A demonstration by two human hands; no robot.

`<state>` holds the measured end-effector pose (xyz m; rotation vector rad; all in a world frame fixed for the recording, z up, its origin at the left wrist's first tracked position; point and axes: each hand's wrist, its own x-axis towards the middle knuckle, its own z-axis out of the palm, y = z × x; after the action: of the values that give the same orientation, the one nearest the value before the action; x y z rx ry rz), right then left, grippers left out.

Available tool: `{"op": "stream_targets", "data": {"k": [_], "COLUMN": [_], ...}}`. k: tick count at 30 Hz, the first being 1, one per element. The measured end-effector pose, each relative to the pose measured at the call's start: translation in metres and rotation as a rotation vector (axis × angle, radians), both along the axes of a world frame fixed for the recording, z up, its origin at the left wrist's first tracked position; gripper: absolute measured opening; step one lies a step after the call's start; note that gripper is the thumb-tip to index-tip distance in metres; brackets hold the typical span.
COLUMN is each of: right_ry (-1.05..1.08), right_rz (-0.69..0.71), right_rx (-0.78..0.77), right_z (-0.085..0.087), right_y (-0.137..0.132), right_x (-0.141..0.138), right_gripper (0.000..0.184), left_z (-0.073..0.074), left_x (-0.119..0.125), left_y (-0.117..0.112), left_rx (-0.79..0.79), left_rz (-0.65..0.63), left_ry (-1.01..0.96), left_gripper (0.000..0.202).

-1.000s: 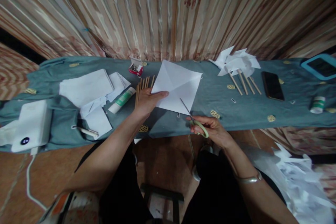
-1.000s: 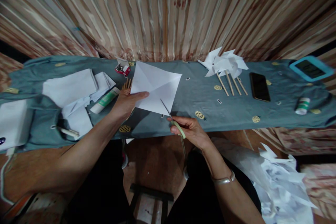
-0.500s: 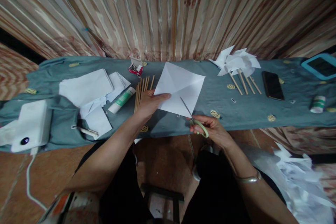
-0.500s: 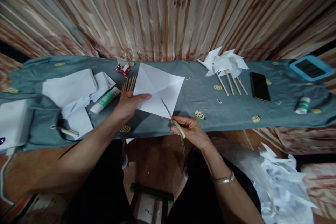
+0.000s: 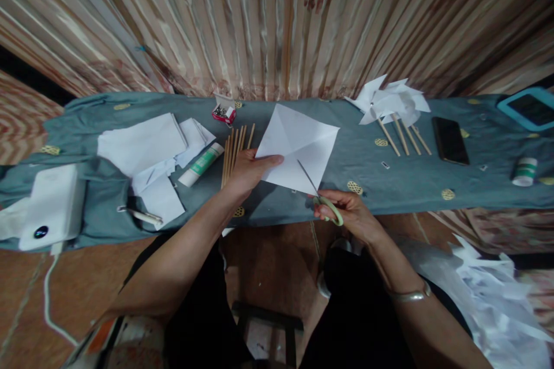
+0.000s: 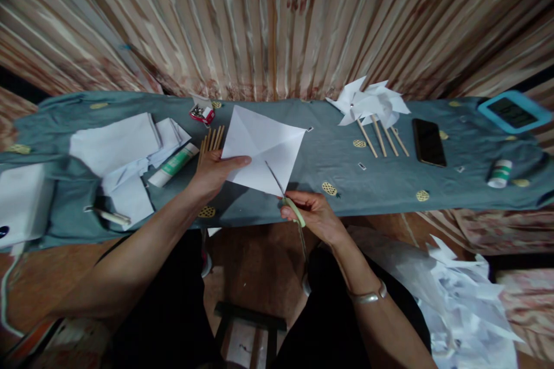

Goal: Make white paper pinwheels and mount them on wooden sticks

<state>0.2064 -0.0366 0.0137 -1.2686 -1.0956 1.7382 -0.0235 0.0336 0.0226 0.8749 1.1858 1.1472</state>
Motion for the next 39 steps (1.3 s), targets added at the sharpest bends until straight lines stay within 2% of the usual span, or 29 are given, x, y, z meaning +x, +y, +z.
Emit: {"op": "stream_targets", "data": {"k": [9, 26, 29, 33, 36, 39], "right_ry": [-0.014, -0.008, -0.013, -0.032, -0.062, -0.106], "right_rz": [-0.007, -0.059, 0.0, 0.17, 0.286, 0.303], "right_rx": [0.02, -0.016, -0.013, -0.013, -0.031, 0.001], "right_z": [-0.004, -0.001, 0.003, 0.012, 0.02, 0.026], "right_y": [0.0, 0.0, -0.001, 0.0, 0.001, 0.002], "right_x": [0.0, -0.003, -0.002, 0.008, 0.025, 0.047], "right_gripper": [0.041, 0.044, 0.04, 0.041, 0.05, 0.053], "left_z": [0.0, 0.001, 0.002, 0.003, 0.003, 0.003], "left_x": [0.001, 0.002, 0.003, 0.0, -0.005, -0.01], "left_y": [-0.001, -0.002, -0.002, -0.001, 0.003, 0.007], "left_rx": [-0.02, -0.033, -0.033, 0.001, 0.03, 0.019], "left_rz": [-0.028, 0.003, -0.004, 0.0, 0.021, 0.048], "left_ry": [0.017, 0.034, 0.027, 0.013, -0.001, 0.006], "left_gripper": [0.034, 0.031, 0.031, 0.033, 0.037, 0.041]}}
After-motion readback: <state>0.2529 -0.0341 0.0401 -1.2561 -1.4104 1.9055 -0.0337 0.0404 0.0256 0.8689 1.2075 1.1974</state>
